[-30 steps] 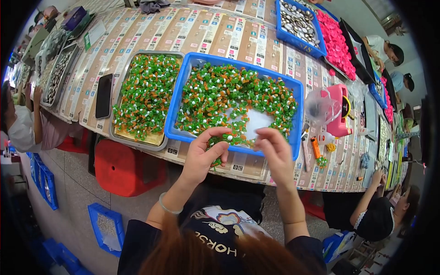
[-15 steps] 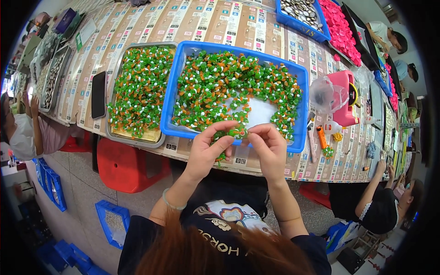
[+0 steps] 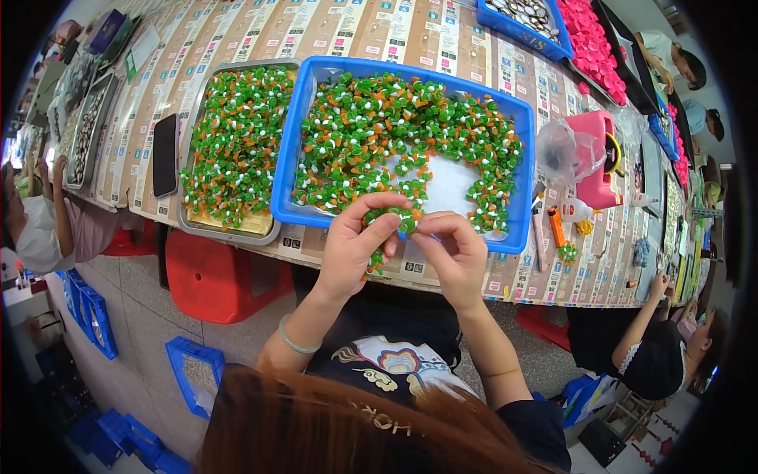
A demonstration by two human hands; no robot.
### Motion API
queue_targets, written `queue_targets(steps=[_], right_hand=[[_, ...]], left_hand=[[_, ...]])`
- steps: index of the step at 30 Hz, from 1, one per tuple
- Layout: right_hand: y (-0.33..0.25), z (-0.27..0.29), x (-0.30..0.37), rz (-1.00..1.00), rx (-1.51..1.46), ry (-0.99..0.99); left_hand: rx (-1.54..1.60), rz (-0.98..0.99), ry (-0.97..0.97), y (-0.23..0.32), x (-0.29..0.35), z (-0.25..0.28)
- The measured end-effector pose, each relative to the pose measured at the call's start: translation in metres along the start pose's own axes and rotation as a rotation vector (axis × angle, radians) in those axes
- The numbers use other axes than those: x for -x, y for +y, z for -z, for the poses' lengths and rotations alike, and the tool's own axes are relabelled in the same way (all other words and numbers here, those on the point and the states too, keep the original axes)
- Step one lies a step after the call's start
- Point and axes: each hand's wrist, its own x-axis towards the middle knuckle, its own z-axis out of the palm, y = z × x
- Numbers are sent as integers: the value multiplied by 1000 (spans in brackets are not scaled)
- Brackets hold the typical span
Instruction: The person assembles small plastic toy parts using a manual tool, then inspects the assembled components.
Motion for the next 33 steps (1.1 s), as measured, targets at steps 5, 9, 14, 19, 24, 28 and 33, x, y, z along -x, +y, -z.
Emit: queue_targets(steps=[5,9,14,19,24,28,33], right_hand=[[-15,-26,4,-64,24,42],[-35,-35,3,-102,47,87],[-45,-29,5,-61,47,102],[-39,-1,-16,-91,143,83],[-35,8,-42,-7,541,-166],[-25,-17,-52,100,716,-410],[-19,-52,-53,286,931,-467]], left_hand=[[-22,-76,46,30,11,24],[-370,-626,391,95,16,62],[-1135,-1067,662,175,-19,127],[-1877,-946,433,168,-46,149],[-2043,-616,347,153,-61,146],[-1995,-379,280,151,-53,142],[-2048,-547,412,154,-32,167]])
